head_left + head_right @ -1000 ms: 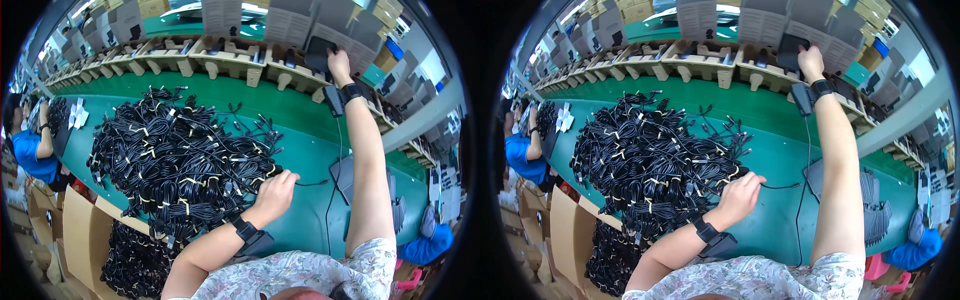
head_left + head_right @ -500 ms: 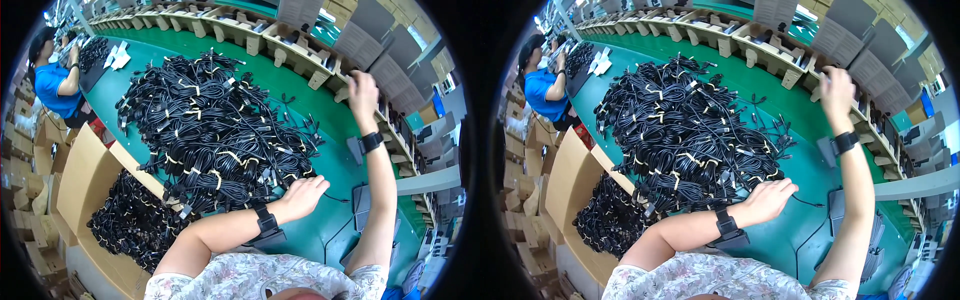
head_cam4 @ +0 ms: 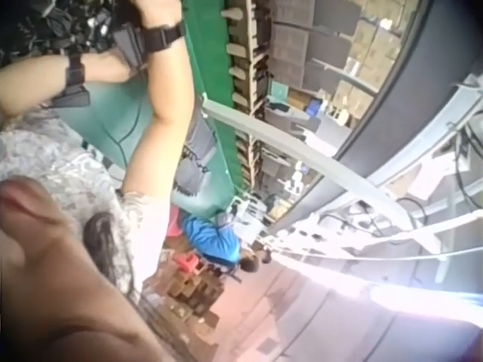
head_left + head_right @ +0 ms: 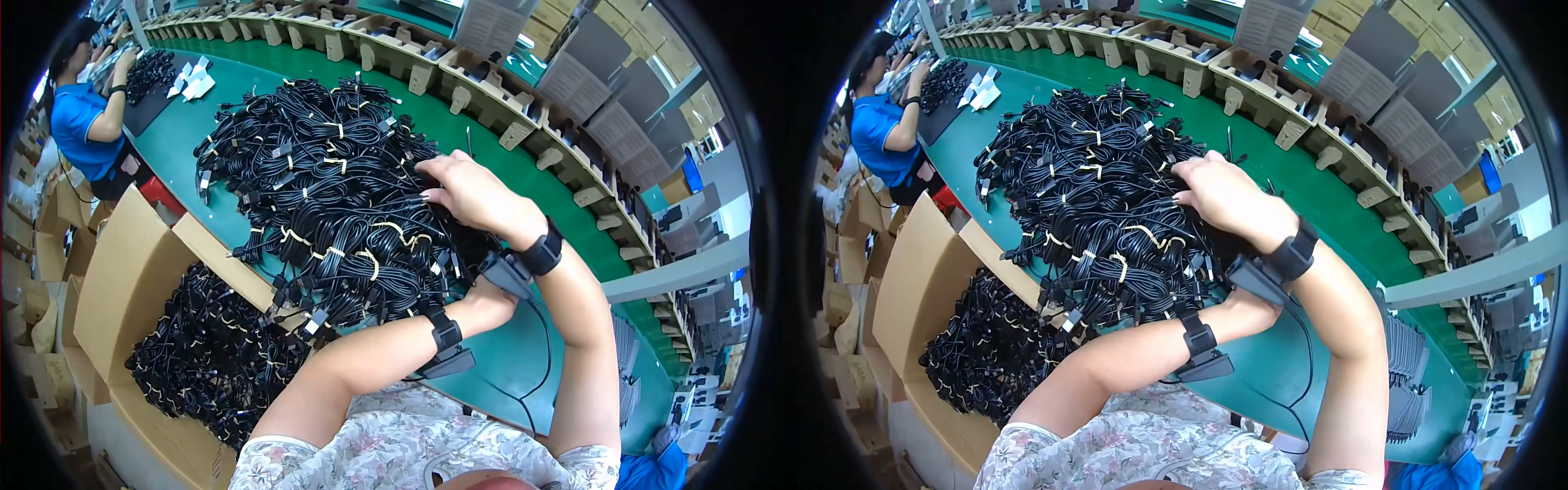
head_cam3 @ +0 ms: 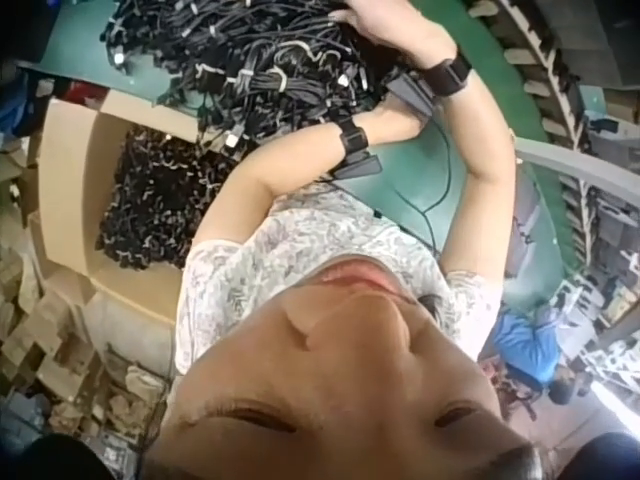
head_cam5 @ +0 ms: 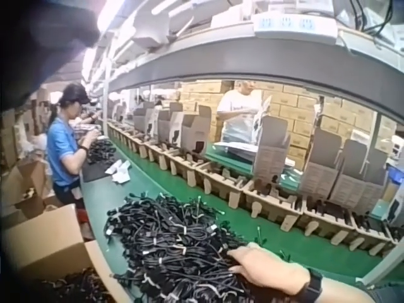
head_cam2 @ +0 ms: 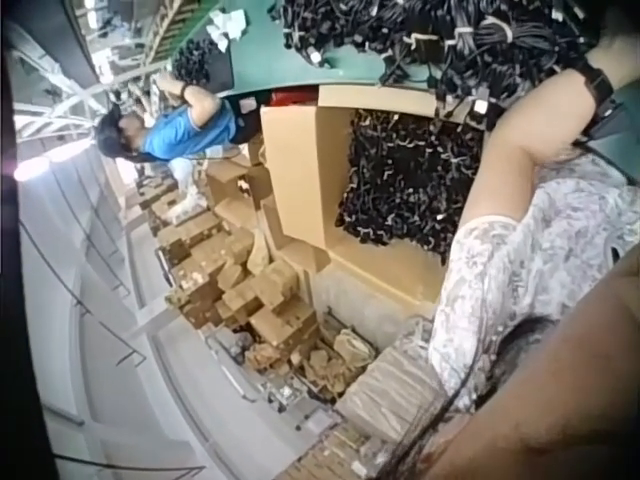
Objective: The person picks up a cable from a pile, places it into a cardboard tray, and then picks up a square pad and places it into the same tray.
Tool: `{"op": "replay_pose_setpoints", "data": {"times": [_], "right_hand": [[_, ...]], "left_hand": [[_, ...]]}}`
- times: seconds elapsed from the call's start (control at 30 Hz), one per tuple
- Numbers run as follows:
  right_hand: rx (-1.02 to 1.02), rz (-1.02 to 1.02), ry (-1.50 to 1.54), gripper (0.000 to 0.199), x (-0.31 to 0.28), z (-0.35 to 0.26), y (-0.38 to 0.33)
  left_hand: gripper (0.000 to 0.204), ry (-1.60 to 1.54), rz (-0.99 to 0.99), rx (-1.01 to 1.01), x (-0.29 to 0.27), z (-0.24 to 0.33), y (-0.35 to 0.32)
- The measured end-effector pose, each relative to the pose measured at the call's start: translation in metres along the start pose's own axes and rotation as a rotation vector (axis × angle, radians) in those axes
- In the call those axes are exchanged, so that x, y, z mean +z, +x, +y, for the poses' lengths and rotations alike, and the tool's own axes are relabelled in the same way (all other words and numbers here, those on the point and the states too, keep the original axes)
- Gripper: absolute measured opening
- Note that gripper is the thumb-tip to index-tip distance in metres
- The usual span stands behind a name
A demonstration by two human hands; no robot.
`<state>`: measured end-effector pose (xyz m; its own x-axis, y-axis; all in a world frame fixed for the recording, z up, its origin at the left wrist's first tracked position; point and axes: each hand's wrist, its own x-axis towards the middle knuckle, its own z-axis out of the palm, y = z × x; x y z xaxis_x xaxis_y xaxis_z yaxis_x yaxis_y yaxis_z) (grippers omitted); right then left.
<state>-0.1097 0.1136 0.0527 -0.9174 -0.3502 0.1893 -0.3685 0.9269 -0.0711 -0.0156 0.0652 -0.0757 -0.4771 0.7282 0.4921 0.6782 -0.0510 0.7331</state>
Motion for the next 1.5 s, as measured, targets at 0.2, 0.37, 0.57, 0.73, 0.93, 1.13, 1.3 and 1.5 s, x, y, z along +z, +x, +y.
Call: {"op": "replay_pose_setpoints", "data": {"times": [0.2,0.37,0.57,0.73,0.93,1.13,1.3,1.5], "right_hand": [[0.230,-0.318,0.522,0.040,-0.028,0.013,-0.004],[0.454,-0.328,0.539,0.041,-0.031,-0.005,-0.023],[0.436,-0.106,0.600,0.036,-0.056,-0.014,-0.053],[0.559,0.068,0.678,0.028,-0.106,-0.005,-0.099],[0.676,0.442,0.799,0.021,-0.108,0.014,-0.160],[0.269,0.311,-0.179,0.015,-0.089,-0.003,-0.203],[0.704,0.430,0.966,0.014,-0.061,-0.026,-0.195],[0.756,0.514,0.727,0.031,-0.008,-0.008,-0.185]], "left_hand": [[0.019,0.220,-0.279,-0.004,-0.016,0.004,0.011],[0.019,0.067,-0.248,-0.144,-0.013,0.001,0.011],[0.017,-0.024,-0.041,-0.005,-0.007,-0.003,0.011],[0.017,-0.084,-0.069,0.000,-0.022,0.008,0.008],[0.021,-0.244,-0.002,0.273,-0.043,0.038,0.014],[0.033,0.128,0.558,0.327,-0.067,0.043,0.034],[0.035,-0.611,-0.051,0.096,-0.046,0.033,0.020],[0.041,-1.279,-0.250,-0.468,-0.035,0.031,0.016]]}}
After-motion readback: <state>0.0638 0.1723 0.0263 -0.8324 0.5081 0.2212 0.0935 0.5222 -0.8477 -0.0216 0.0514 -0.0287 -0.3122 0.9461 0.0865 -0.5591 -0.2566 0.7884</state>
